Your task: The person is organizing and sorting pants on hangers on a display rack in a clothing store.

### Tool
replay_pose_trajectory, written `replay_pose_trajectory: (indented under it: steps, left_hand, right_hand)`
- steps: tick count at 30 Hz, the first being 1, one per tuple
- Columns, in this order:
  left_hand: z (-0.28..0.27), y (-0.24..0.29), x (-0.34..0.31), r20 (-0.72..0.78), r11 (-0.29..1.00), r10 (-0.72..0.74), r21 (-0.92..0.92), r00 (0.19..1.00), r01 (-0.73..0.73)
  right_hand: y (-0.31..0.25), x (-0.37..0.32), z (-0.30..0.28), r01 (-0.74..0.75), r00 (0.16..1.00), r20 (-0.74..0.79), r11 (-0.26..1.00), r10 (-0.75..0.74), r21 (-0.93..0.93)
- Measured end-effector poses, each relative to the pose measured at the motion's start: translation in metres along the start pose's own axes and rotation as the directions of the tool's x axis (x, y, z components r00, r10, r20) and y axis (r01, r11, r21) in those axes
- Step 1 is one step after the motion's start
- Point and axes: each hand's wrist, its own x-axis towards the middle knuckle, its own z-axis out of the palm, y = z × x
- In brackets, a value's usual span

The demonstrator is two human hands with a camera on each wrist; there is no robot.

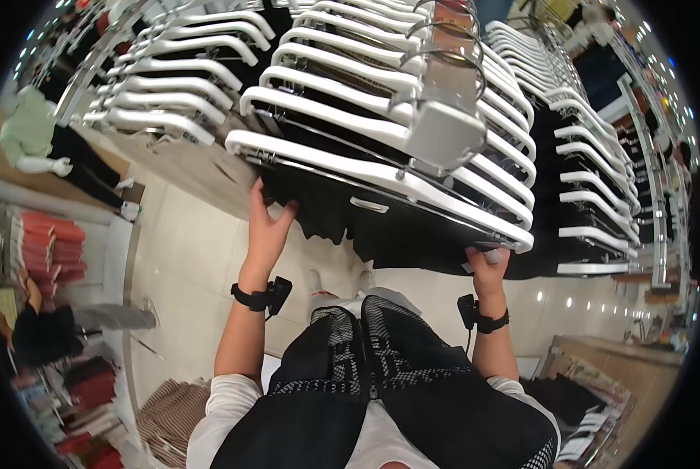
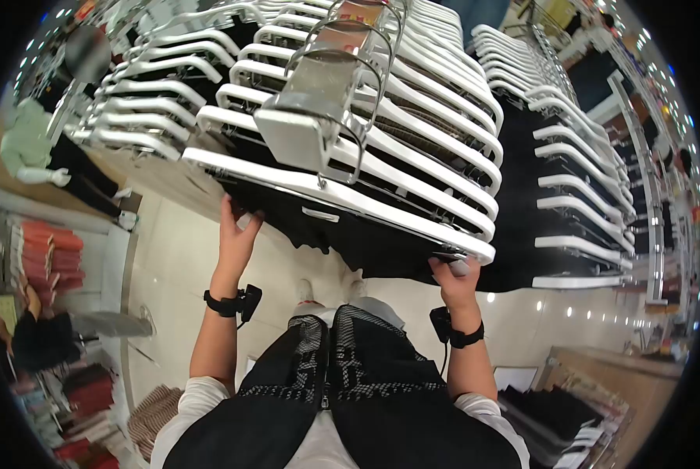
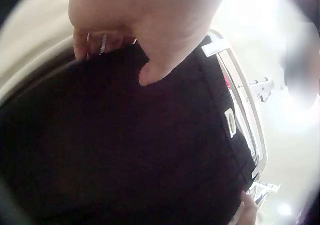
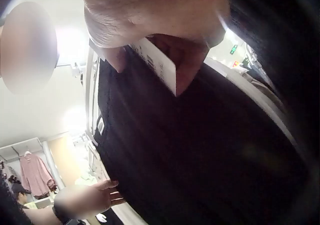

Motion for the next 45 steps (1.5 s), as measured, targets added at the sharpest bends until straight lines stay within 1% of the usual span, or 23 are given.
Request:
replay_pose_trajectory:
  steps: [1, 2, 5, 7, 9, 12, 15, 19, 23, 25, 27, 29, 31, 33, 35, 36, 37, 39, 40, 42, 43, 44, 45]
  left_hand:
    - [-0.003, 0.001, 0.005, 0.062, 0.994, -0.045, -0.098, 0.997, 0.051]
    - [-0.005, 0.001, 0.01, 0.13, 0.975, -0.086, -0.192, 0.988, 0.11]
    - [-0.016, 0.001, 0.016, 0.289, 0.967, -0.098, -0.197, 0.952, 0.159]
    - [-0.019, -0.01, 0.02, 0.334, 0.962, -0.041, -0.243, 0.942, 0.128]
    - [-0.021, -0.032, 0.027, 0.375, 0.953, 0.015, -0.287, 0.927, 0.101]
    - [-0.02, -0.054, 0.039, 0.507, 0.97, 0.01, -0.215, 0.862, 0.115]
    - [-0.011, -0.056, 0.043, 0.494, 0.971, 0.064, -0.232, 0.867, 0.061]
    - [-0.002, -0.058, 0.046, 0.521, 0.972, 0.013, -0.208, 0.854, 0.112]
    - [0.009, -0.061, 0.041, 0.443, 0.977, 0.0, -0.193, 0.897, 0.096]
    - [0.012, -0.067, 0.038, 0.412, 0.986, 0.011, -0.158, 0.911, 0.06]
    - [0.018, -0.069, 0.031, 0.353, 0.982, 0.009, -0.181, 0.936, 0.059]
    - [0.029, -0.078, 0.023, 0.272, 0.981, 0.021, -0.193, 0.962, 0.033]
    - [0.032, -0.09, 0.015, 0.336, 0.992, 0.002, -0.121, 0.942, 0.041]
    - [0.032, -0.093, 0.0, 0.362, 0.998, -0.055, -0.006, 0.931, 0.061]
    - [0.035, -0.111, -0.014, 0.333, 0.997, -0.076, 0.019, 0.94, 0.074]
    - [0.036, -0.118, -0.022, 0.317, 0.996, -0.086, 0.03, 0.945, 0.081]
    - [0.036, -0.119, -0.032, 0.309, 0.986, -0.117, 0.152, 0.944, 0.073]
    - [0.038, -0.113, -0.05, 0.278, 0.921, -0.176, 0.386, 0.944, 0.058]
    - [0.043, -0.104, -0.056, 0.359, 0.859, -0.282, 0.508, 0.89, 0.067]
    - [0.052, -0.08, -0.069, 0.453, 0.69, -0.507, 0.723, 0.733, 0.031]
    - [0.061, -0.056, -0.076, 0.558, 0.725, -0.501, 0.688, 0.661, -0.032]
    - [0.076, -0.025, -0.088, 0.654, 0.758, -0.49, 0.646, 0.576, -0.088]
    - [0.093, -0.004, -0.102, 0.74, 0.792, -0.472, 0.595, 0.48, -0.138]
  right_hand:
    - [-0.004, 0.001, 0.011, 0.028, 0.997, -0.076, 0.997, -0.023, 0.068]
    - [0.0, -0.001, 0.01, 0.014, 0.996, -0.09, 0.999, -0.011, 0.034]
    - [0.017, -0.015, 0.0, -0.039, 0.986, -0.166, 0.993, 0.02, -0.115]
    - [0.012, -0.023, 0.014, -0.085, 0.945, -0.318, 0.996, 0.076, -0.014]
    - [0.004, -0.025, 0.027, -0.096, 0.926, -0.368, 0.995, 0.089, -0.001]
    - [0.016, -0.032, 0.033, -0.074, 0.891, -0.449, 0.997, 0.069, 0.007]
    - [0.001, -0.029, 0.058, -0.008, 0.856, -0.517, 1.0, 0.018, 0.021]
    - [-0.007, -0.039, 0.066, -0.026, 0.838, -0.544, 1.0, 0.029, 0.014]
    - [-0.013, -0.04, 0.067, -0.054, 0.843, -0.536, 0.999, 0.046, 0.001]
    - [-0.017, -0.035, 0.072, -0.021, 0.832, -0.554, 0.999, 0.041, 0.043]
    - [-0.012, -0.042, 0.063, -0.066, 0.883, -0.467, 0.997, 0.039, -0.041]
    - [-0.007, -0.047, 0.052, -0.107, 0.935, -0.333, 0.992, 0.121, 0.061]
    - [-0.004, -0.054, 0.044, -0.092, 0.974, -0.198, 0.991, 0.109, 0.092]
    - [0.001, -0.066, 0.036, -0.217, 0.971, -0.078, 0.97, 0.226, 0.114]
    - [0.005, -0.079, 0.018, -0.353, 0.935, 0.046, 0.935, 0.352, 0.015]
    - [0.007, -0.086, 0.012, -0.334, 0.942, 0.049, 0.942, 0.332, 0.038]
    - [0.009, -0.091, 0.006, -0.315, 0.949, 0.051, 0.947, 0.312, 0.06]
    - [0.016, -0.097, -0.011, -0.28, 0.955, 0.146, 0.949, 0.26, 0.143]
    - [0.017, -0.1, -0.021, -0.264, 0.955, 0.19, 0.947, 0.229, 0.184]
    - [0.014, -0.107, -0.039, -0.246, 0.96, 0.177, 0.954, 0.216, 0.171]
    - [0.013, -0.111, -0.046, -0.241, 0.962, 0.17, 0.956, 0.214, 0.164]
    - [0.016, -0.117, -0.056, -0.181, 0.977, 0.12, 0.983, 0.177, 0.026]
    - [0.02, -0.124, -0.067, -0.168, 0.98, 0.107, 0.986, 0.167, -0.003]
